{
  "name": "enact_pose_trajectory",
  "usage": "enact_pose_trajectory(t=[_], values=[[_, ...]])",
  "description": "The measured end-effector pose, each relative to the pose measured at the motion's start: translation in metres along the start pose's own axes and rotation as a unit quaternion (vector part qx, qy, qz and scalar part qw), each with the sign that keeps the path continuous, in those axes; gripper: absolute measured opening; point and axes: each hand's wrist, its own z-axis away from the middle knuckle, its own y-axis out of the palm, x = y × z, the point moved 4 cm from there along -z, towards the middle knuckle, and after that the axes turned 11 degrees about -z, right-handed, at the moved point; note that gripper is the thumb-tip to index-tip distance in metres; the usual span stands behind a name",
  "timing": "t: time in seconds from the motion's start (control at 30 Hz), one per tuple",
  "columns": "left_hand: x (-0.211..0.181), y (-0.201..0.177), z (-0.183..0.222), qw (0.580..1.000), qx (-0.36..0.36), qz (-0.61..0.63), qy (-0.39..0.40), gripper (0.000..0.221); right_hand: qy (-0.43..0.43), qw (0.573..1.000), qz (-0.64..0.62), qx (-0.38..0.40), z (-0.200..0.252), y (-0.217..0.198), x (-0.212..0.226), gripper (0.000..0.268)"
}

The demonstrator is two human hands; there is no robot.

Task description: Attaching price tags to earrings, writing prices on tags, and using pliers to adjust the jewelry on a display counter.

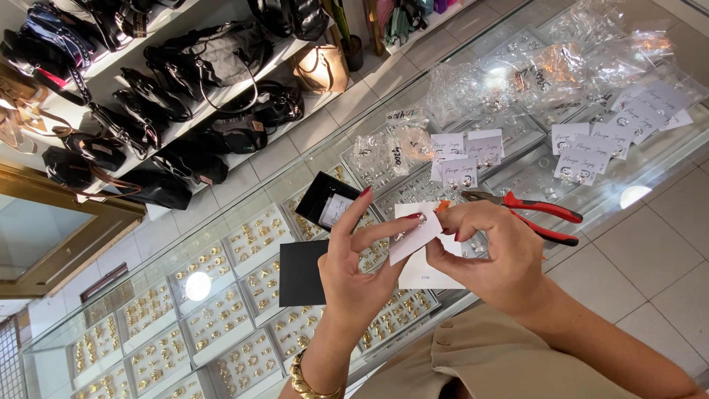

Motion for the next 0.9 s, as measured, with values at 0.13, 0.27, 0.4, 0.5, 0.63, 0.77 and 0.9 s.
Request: enact_pose_trajectory(t=[0.13, 0.27, 0.4, 0.5, 0.63, 0.77, 0.9], values=[[-0.006, 0.003, 0.007, 0.998, 0.038, -0.05, -0.008, 0.062, 0.061, 0.997, -0.047, 0.007, 0.008, 0.001, -0.005, 0.045], [-0.007, 0.005, 0.014, 0.993, 0.032, -0.083, 0.071, 0.059, 0.072, 0.995, -0.074, 0.0, 0.013, -0.002, -0.007, 0.046], [-0.007, 0.005, 0.018, 0.988, 0.027, -0.089, 0.119, 0.054, 0.074, 0.988, -0.138, 0.007, 0.017, -0.005, -0.009, 0.048], [-0.011, 0.002, 0.016, 0.992, 0.04, -0.057, 0.105, 0.058, 0.072, 0.984, -0.16, 0.011, 0.015, -0.004, -0.008, 0.049], [-0.009, -0.002, 0.01, 0.995, 0.021, -0.071, 0.071, 0.065, 0.064, 0.987, -0.145, 0.01, 0.015, -0.005, -0.007, 0.05], [-0.001, -0.01, -0.001, 0.999, 0.025, -0.035, 0.029, 0.009, 0.105, 0.982, -0.156, 0.021, 0.006, -0.006, -0.002, 0.043], [0.013, -0.017, -0.005, 0.997, 0.039, -0.024, -0.057, 0.012, 0.203, 0.964, -0.166, 0.046, 0.005, -0.011, -0.012, 0.038]])
